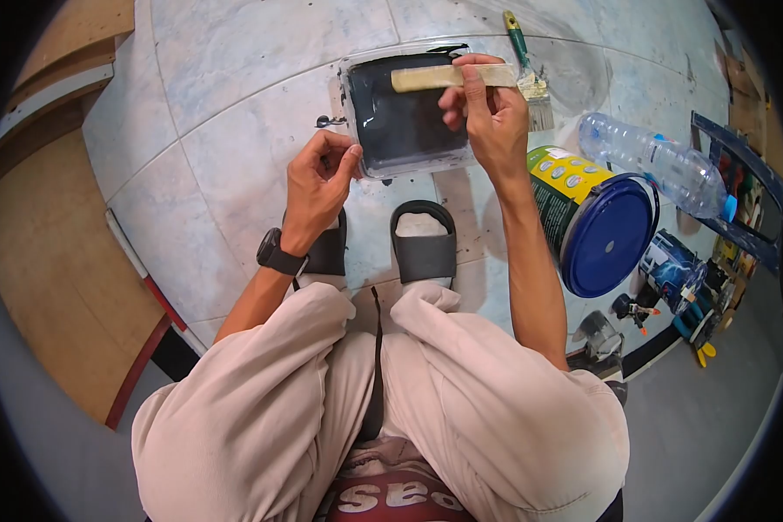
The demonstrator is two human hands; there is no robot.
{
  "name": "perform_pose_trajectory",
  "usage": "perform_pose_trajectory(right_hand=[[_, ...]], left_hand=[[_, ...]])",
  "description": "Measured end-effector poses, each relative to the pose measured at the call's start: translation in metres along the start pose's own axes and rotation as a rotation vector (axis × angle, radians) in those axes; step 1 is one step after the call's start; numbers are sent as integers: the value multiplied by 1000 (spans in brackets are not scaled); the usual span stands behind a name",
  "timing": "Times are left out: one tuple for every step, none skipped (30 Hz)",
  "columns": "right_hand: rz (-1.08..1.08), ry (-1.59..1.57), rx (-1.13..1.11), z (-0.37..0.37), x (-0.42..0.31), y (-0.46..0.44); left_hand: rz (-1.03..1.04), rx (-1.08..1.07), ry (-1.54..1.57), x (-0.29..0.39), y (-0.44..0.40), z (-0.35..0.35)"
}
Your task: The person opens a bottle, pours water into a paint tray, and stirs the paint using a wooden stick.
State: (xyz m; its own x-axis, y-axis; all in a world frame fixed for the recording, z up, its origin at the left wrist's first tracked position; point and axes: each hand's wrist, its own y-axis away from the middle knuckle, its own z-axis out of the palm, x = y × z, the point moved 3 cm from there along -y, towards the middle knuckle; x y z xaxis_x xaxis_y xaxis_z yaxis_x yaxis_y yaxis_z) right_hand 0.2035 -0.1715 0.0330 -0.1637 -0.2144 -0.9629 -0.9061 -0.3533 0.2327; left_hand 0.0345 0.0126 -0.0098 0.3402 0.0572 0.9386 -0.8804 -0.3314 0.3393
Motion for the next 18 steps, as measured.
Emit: perform_pose_trajectory(right_hand=[[-16,-54,-14,1,2,-1],[-34,-112,-30,4,2,-2],[-34,-117,-34,4,0,-2],[-22,-73,-32,1,-2,0],[-10,-26,-28,-2,-4,1],[-82,-160,19,4,-1,-1],[-83,-156,18,1,-2,-1],[-51,-91,-38,1,-2,-2],[-19,-29,-94,2,-2,-1],[-18,-32,-94,6,-1,-1],[-59,-91,-51,13,-1,-1],[-102,-145,-7,14,-2,-1],[-103,-141,-6,9,-5,-1],[-69,-43,-67,5,-9,0],[-35,52,-127,4,-10,0],[-35,51,-127,8,-8,0],[-67,-24,-67,11,-6,1],[-101,-96,-9,11,-5,1]], left_hand=[[0,4,14,0,-1,0],[3,8,11,0,-2,0],[8,0,-9,1,-1,0],[13,-8,-28,2,0,-1],[13,-8,-29,1,0,-2],[18,-1,-6,0,-1,-1],[23,5,19,-2,-1,0],[22,6,21,-2,-1,1],[21,5,7,-2,-1,1],[20,3,-9,-2,-1,-1],[18,-1,-12,-1,0,-2],[9,-4,-1,0,0,-1],[2,-3,10,0,0,0],[3,-2,12,0,-1,1],[5,1,11,0,-1,1],[7,3,9,0,-1,0],[6,0,8,-1,0,-1],[2,-1,22,-2,-1,0]])
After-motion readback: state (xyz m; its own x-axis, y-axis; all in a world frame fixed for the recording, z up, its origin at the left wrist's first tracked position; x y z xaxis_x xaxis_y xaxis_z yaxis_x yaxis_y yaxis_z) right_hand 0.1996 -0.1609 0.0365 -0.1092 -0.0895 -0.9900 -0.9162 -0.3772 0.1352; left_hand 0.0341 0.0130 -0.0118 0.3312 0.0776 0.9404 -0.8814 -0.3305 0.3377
